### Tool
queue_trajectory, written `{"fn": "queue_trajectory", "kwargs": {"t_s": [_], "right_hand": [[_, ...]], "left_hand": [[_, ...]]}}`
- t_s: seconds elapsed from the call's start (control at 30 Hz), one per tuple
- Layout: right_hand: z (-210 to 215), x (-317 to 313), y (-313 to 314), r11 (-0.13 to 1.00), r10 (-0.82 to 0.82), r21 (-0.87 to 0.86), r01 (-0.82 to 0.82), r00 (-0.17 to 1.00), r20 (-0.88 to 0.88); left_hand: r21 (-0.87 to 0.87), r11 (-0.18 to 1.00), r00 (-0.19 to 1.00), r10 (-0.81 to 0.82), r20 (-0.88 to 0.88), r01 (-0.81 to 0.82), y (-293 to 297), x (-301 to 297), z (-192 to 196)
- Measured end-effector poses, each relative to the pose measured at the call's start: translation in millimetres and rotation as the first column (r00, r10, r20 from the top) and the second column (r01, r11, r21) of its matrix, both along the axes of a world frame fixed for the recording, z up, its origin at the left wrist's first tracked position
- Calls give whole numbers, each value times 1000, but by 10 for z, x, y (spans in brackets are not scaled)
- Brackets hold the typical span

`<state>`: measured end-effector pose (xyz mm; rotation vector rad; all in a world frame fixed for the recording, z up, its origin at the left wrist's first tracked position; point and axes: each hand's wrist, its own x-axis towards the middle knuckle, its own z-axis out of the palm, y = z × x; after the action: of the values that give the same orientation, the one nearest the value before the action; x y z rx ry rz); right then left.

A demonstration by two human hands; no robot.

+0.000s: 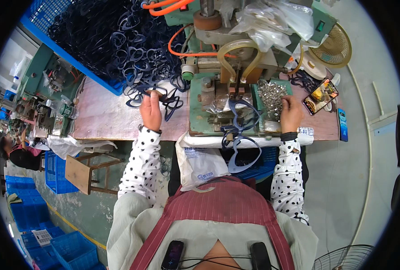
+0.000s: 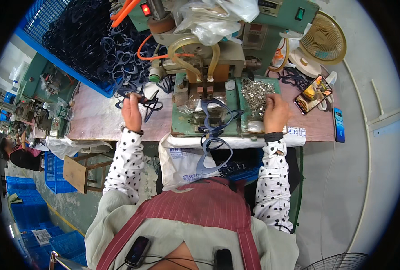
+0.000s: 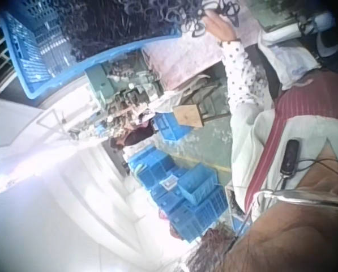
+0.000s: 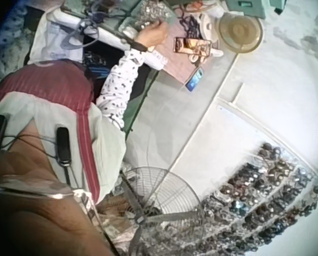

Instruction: The person repeatedly picks up dark plastic eyeglass frames and small metal components, places them into a press-like machine, and operates the lever to attach the parts. Finished frames are set aside on the table.

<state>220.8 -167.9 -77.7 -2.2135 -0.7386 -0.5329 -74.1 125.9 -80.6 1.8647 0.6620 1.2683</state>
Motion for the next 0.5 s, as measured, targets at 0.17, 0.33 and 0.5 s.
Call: {"fn": "queue_trajectory", "kwargs": {"t_s": [0.17,0.33,0.5], "right_hand": [[405,-362,272,892,329,385,-237,924,-194],[885,-887,423,741,633,546,-391,679,-372],[913,-1080,612,733,637,620,-279,601,-482]], "left_hand": [[287,936,974,-168,-149,206,-626,20,895],[77,915,917,-393,-63,397,-906,281,1479],[-178,904,917,-398,-21,388,-866,521,1753]]}}
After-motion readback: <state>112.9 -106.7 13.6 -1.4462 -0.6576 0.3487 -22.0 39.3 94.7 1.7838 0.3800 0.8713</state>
